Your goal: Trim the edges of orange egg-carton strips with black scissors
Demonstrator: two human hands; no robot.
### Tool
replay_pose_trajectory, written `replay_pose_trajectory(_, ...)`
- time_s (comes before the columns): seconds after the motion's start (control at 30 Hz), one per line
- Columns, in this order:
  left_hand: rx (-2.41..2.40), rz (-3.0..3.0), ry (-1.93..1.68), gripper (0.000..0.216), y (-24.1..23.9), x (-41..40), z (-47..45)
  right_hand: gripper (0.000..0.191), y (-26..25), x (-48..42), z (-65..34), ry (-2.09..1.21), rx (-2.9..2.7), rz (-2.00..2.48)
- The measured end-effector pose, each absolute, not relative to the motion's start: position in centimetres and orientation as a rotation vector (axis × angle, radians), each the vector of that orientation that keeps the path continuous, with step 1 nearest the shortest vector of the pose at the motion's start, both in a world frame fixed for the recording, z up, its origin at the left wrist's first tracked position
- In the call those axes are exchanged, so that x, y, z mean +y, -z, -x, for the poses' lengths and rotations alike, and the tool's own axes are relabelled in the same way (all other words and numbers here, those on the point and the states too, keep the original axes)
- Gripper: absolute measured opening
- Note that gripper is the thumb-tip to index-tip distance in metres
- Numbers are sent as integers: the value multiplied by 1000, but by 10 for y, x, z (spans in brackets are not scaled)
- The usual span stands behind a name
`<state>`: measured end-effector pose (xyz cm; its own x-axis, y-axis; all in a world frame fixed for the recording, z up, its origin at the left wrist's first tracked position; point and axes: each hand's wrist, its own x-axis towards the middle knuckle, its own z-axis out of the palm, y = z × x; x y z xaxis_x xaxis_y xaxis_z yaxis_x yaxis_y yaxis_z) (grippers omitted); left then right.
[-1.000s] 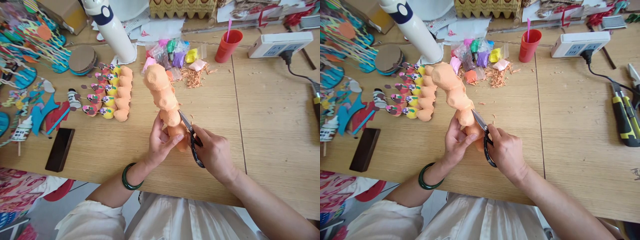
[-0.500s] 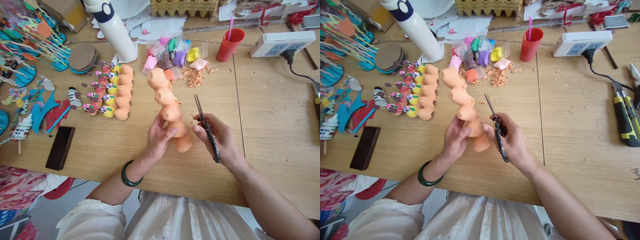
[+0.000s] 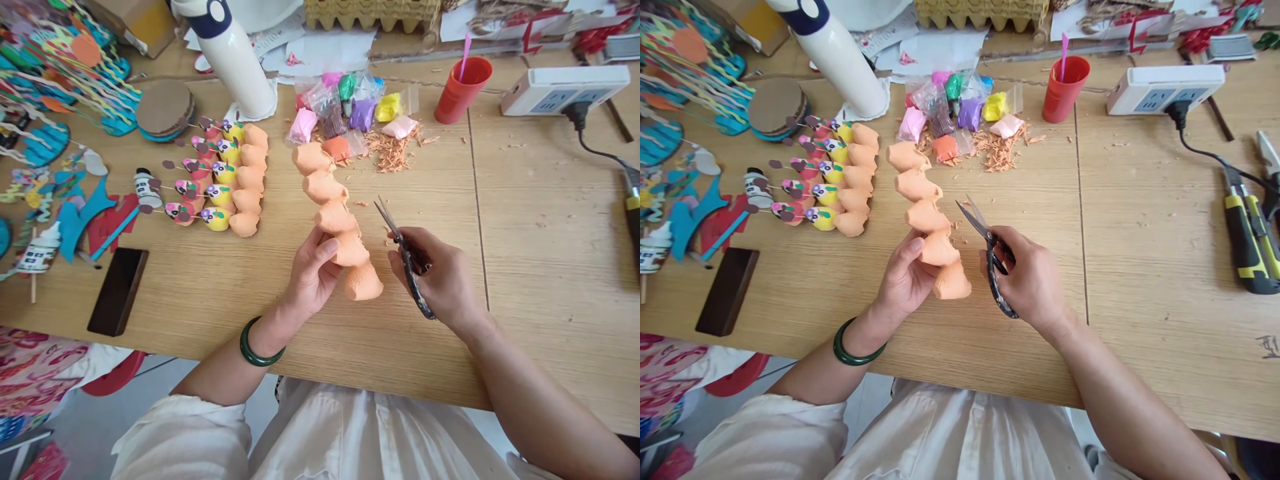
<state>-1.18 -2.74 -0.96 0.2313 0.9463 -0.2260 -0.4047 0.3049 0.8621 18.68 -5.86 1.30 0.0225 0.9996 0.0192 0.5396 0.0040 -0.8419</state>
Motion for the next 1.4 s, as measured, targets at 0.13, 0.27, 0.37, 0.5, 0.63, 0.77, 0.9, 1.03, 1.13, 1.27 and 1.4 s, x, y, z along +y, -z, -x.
replay_pose_trajectory(0.13, 889, -860, -1084, 42, 9, -26, 14, 22, -18, -62, -184, -936, -1682, 1602)
replay_pose_trajectory(0.27, 909, -841, -1159, 42, 8, -27, 15, 20, -18, -63, -183, -934, -1769, 1620)
replay_pose_trajectory(0.37, 920, -849, -1223, 50, 8, -27, 15, 17, -17, -62, -184, -1025, -1737, 1575)
replay_pose_trajectory(0.5, 930, -852, -1242, 56, 8, -26, 14, 19, -15, -60, -186, -1041, -1645, 1589)
replay_pose_trajectory(0.63, 922, -836, -1263, 48, 7, -24, 14, 22, -17, -56, -188, -1229, -1386, 1539)
replay_pose_trajectory(0.77, 918, -801, -1254, 40, 7, -22, 14, 23, -19, -50, -190, -1462, -1139, 1435)
replay_pose_trajectory(0.9, 884, -722, -1265, 27, 6, -21, 14, 32, -17, -48, -190, -1599, -1090, 1294)
replay_pose_trajectory(1.03, 853, -699, -1254, 22, 4, -22, 14, 40, -13, -51, -186, -1746, -1061, 1160)
replay_pose_trajectory(1.13, 840, -679, -1246, 24, 4, -23, 14, 43, -9, -53, -183, -1783, -1058, 1131)
replay_pose_trajectory(1.27, 839, -659, -1221, 20, 3, -23, 13, 37, -5, -55, -182, -1775, -1058, 1129)
replay_pose_trajectory(1.4, 901, -624, -1191, 21, 4, -23, 12, 31, -4, -54, -182, -1775, -1054, 1142)
